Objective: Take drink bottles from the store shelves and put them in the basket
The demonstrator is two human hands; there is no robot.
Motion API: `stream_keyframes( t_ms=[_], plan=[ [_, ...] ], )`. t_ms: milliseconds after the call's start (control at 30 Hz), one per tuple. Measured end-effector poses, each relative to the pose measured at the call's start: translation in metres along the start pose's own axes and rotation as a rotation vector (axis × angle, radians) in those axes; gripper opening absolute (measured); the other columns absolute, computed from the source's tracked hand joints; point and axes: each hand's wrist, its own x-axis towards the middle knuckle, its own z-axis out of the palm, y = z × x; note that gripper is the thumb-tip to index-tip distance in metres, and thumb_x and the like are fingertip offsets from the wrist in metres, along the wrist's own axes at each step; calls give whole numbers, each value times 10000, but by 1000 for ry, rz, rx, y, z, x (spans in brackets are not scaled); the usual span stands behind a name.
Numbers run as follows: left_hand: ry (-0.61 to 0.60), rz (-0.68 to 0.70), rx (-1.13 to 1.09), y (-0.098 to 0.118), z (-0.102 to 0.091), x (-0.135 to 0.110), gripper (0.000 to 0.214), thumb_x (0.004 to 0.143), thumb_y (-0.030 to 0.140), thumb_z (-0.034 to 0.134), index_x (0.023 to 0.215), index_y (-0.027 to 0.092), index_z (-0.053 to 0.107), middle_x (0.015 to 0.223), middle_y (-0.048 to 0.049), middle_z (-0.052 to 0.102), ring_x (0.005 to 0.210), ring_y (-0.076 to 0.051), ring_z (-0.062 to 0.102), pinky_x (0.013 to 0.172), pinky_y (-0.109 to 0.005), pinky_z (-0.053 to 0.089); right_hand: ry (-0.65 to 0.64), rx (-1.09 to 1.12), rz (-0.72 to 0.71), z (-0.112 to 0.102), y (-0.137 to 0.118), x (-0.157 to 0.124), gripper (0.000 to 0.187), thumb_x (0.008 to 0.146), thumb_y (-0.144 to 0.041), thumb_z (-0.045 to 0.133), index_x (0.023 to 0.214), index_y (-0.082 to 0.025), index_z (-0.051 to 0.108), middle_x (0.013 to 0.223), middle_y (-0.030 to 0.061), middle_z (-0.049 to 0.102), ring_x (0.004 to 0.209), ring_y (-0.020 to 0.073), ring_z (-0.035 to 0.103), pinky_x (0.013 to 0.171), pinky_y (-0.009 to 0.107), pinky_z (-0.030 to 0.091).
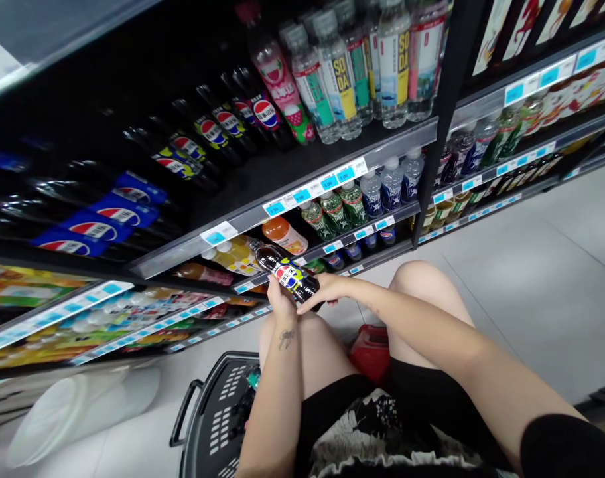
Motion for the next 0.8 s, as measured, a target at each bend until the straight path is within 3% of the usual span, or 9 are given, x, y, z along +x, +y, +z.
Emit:
stream_keyframes(
  t_ms=[167, 367, 467, 600, 800],
  plan=[
    [-10, -7, -6, -5, -6, 2, 533, 720, 630, 773, 920, 142, 697, 911, -39, 693, 845, -150, 645, 814, -259, 496, 118, -216, 27, -3, -3, -6, 659, 550, -536, 896, 1036, -179, 633, 782, -16, 691, 514, 96, 574, 429, 195, 442],
    [-16, -19, 73, -12, -13, 4, 580, 729, 682, 730, 945, 144, 705, 967, -73, 710, 913, -191, 669, 843, -289, 505, 321, -638, -63, -2, -3, -9, 699, 567, -670, 813, 1046, -184, 659, 972, 79, 744, 889, 281, 707, 687, 298, 529],
    [-26, -42, 73, -17, -12, 5, 628, 740, 741, 661, 971, 157, 694, 1030, -100, 712, 1000, -224, 671, 864, -306, 509, 455, -882, -70, -1, -2, -10, 729, 604, -631, 778, 1131, -153, 618, 1009, 132, 738, 933, 344, 708, 753, 366, 544],
    [-4, -58, 120, -23, -12, 4, 707, 694, 834, 599, 929, 171, 674, 1050, -117, 705, 1038, -244, 667, 859, -316, 520, 512, -1073, -104, -3, -1, -10, 633, 676, -520, 722, 1154, -130, 580, 976, 141, 735, 903, 350, 714, 758, 388, 546],
    [-75, -148, 203, -21, -10, 3, 677, 595, 660, 813, 1012, 152, 654, 1012, -104, 702, 945, -229, 684, 796, -309, 537, 527, -1147, -136, -9, 1, -7, 544, 694, -438, 696, 1125, -131, 575, 958, 130, 729, 853, 326, 712, 735, 363, 534]
  ],
)
